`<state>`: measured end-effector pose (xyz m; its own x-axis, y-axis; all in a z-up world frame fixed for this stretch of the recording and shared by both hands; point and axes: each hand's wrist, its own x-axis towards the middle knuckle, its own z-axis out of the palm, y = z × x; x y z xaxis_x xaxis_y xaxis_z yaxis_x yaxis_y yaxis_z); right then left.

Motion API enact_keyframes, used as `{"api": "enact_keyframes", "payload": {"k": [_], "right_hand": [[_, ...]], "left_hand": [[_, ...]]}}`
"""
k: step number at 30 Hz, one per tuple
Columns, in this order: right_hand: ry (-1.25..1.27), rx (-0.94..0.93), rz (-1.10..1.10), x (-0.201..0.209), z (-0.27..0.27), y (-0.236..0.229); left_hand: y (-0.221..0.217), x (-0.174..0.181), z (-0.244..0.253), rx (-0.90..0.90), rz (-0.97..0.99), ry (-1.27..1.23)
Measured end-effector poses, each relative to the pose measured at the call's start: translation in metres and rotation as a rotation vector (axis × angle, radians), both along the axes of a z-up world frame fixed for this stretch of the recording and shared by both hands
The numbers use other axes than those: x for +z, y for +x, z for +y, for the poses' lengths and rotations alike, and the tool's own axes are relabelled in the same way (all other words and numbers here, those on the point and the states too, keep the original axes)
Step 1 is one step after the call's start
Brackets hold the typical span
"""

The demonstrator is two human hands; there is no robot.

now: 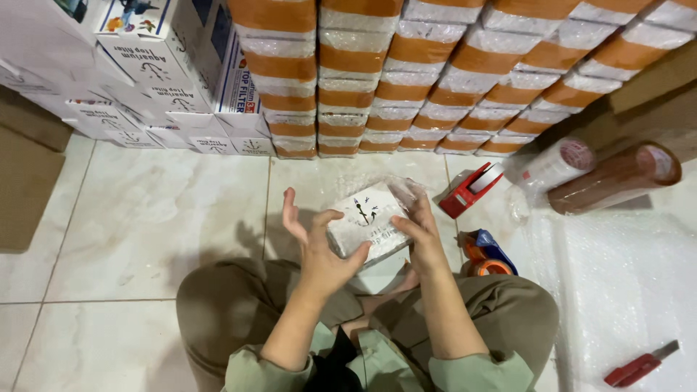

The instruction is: The person sits on the floor and wraps small white boxes in bubble wrap. They use a red utility knife to cut the bubble wrap, then fold it around the boxes. Finally, they use a handheld tape dispenser to seal the wrapped packages and stack them on a pile.

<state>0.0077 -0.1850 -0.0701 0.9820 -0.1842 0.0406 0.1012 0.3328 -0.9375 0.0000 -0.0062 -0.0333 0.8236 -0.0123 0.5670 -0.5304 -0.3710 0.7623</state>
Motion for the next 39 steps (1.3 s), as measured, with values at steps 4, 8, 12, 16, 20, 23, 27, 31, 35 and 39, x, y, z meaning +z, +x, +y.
{"api": "enact_keyframes", "payload": {"k": [4,8,12,16,20,23,27,31,35,39], "right_hand": [[-0.021,0.023,0.000,0.005,0.003,-0.001],[-0.085,0.015,-0.015,0.005,0.004,0.000],[-0.107,-0.013,-0.046,0.001,0.004,0.001],[-0.019,-0.047,-0.097,-0.005,0.010,-0.002],[0.023,-0.274,-0.292,-0.032,0.015,-0.002],[-0.235,-0.349,-0.392,-0.057,0.014,-0.009],[-0.462,-0.351,-0.451,-0.041,0.008,-0.001],[-0.596,-0.205,-0.419,-0.026,-0.002,0.006],[-0.562,-0.087,-0.137,0.055,0.020,-0.002],[-0.255,-0.137,-0.066,0.022,0.014,0.010]], "left_hand": [[0.009,-0.002,0.005,-0.089,0.286,-0.073],[0.014,0.000,0.008,-0.117,0.398,-0.129],[0.007,-0.021,0.001,0.087,0.217,-0.121],[-0.007,-0.082,0.003,0.184,-0.215,0.019],[-0.020,-0.073,-0.005,0.148,-0.260,0.133],[-0.011,-0.054,-0.008,0.075,-0.244,0.154],[0.005,-0.023,-0.007,-0.030,-0.205,0.156],[0.017,-0.014,0.002,-0.169,-0.017,0.246],[0.017,0.030,0.004,-0.141,0.175,0.274],[0.018,0.027,0.003,-0.184,0.141,0.223]]}}
